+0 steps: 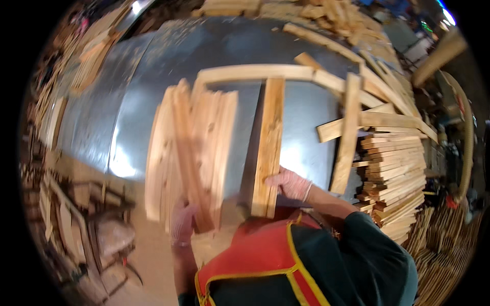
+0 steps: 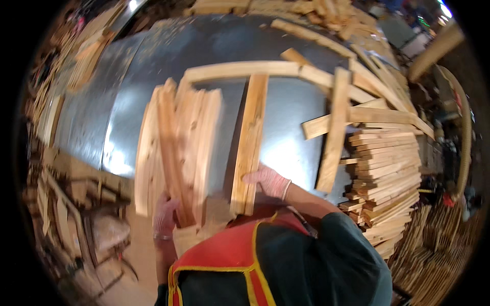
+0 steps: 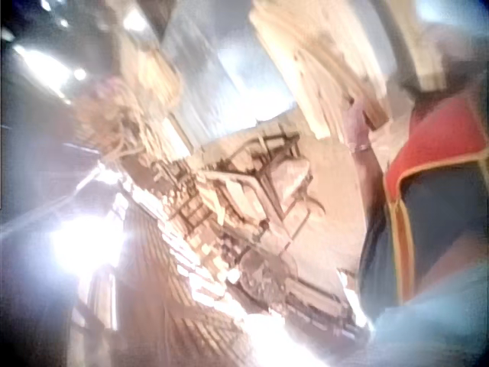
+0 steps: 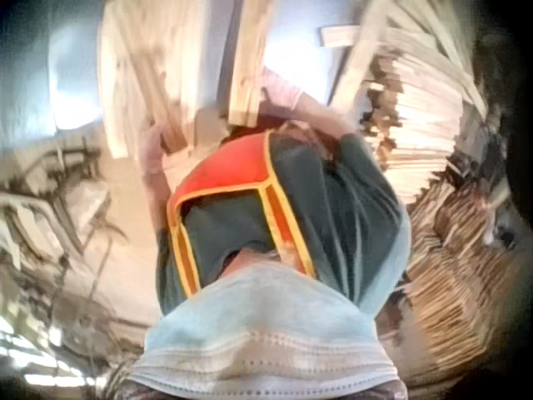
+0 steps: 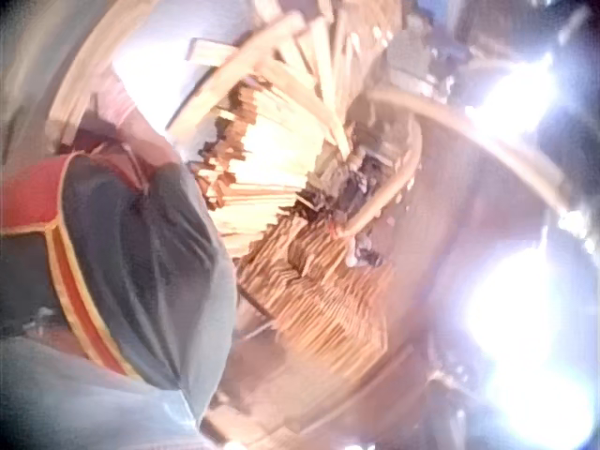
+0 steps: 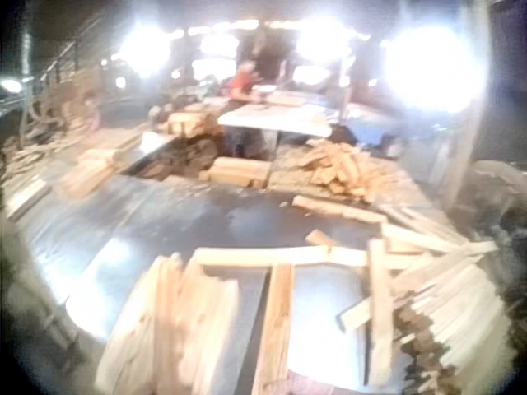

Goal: The person sorts and stacks thin wooden planks on a metal workbench in a workshop. They pick up individual planks from a pile, inspect them, and place them into a neat stack, occasionally adjusting the alignment of the stack.

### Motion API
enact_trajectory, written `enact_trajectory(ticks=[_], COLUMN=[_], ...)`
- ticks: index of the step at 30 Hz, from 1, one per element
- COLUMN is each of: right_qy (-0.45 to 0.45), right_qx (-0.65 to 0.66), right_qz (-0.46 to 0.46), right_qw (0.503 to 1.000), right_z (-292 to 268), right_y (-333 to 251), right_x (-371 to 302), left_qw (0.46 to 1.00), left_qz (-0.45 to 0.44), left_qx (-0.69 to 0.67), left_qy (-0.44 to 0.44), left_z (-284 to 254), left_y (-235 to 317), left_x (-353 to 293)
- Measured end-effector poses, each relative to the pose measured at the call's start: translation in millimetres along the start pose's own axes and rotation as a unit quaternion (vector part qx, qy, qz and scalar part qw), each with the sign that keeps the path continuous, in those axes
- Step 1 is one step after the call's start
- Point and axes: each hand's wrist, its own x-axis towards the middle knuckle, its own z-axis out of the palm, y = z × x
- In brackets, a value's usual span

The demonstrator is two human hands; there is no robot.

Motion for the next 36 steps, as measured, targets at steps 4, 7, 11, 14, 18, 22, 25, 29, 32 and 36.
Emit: enact_trajectory(ticks=[4, 7, 11, 14, 18, 22, 25, 29, 32, 36], right_qy=[0.08, 0.071, 0.173, 0.298, 0.402, 0.196, 0.094, -0.057, -0.085, 0.057], right_qx=[-0.076, -0.118, -0.249, -0.19, -0.423, -0.479, -0.773, -0.882, -0.918, -0.833], right_qz=[-0.051, -0.134, -0.251, -0.519, -0.461, -0.267, -0.308, -0.381, -0.23, -0.078], right_qw=[0.993, 0.981, 0.919, 0.778, 0.668, 0.813, 0.547, 0.271, 0.312, 0.545], right_z=[-30, -45, -44, -30, -95, -35, 29, 98, 101, 50], right_y=[1, -57, -272, -384, -350, -202, -167, -168, -176, -178], right_x=[-19, -27, -49, -65, -10, 8, 6, 14, 23, 23], left_qw=[0.991, 0.984, 0.985, 0.987, 0.973, 1.0, 0.986, 0.964, 0.859, 0.679], left_qz=[0.078, 0.095, 0.083, 0.061, 0.094, -0.009, 0.038, 0.047, 0.11, 0.464], left_qx=[-0.105, -0.15, -0.148, -0.144, -0.21, 0.002, -0.085, 0.131, 0.469, 0.512], left_qy=[-0.015, -0.027, -0.026, -0.03, -0.031, -0.014, -0.14, -0.227, -0.172, 0.25], left_z=[9, 14, 10, 21, 45, 41, 49, 29, 39, 5], left_y=[-11, -15, -24, -20, -2, 10, 21, 55, 126, 140], left_x=[0, 3, 11, 13, -13, -32, -19, -27, -27, 13])
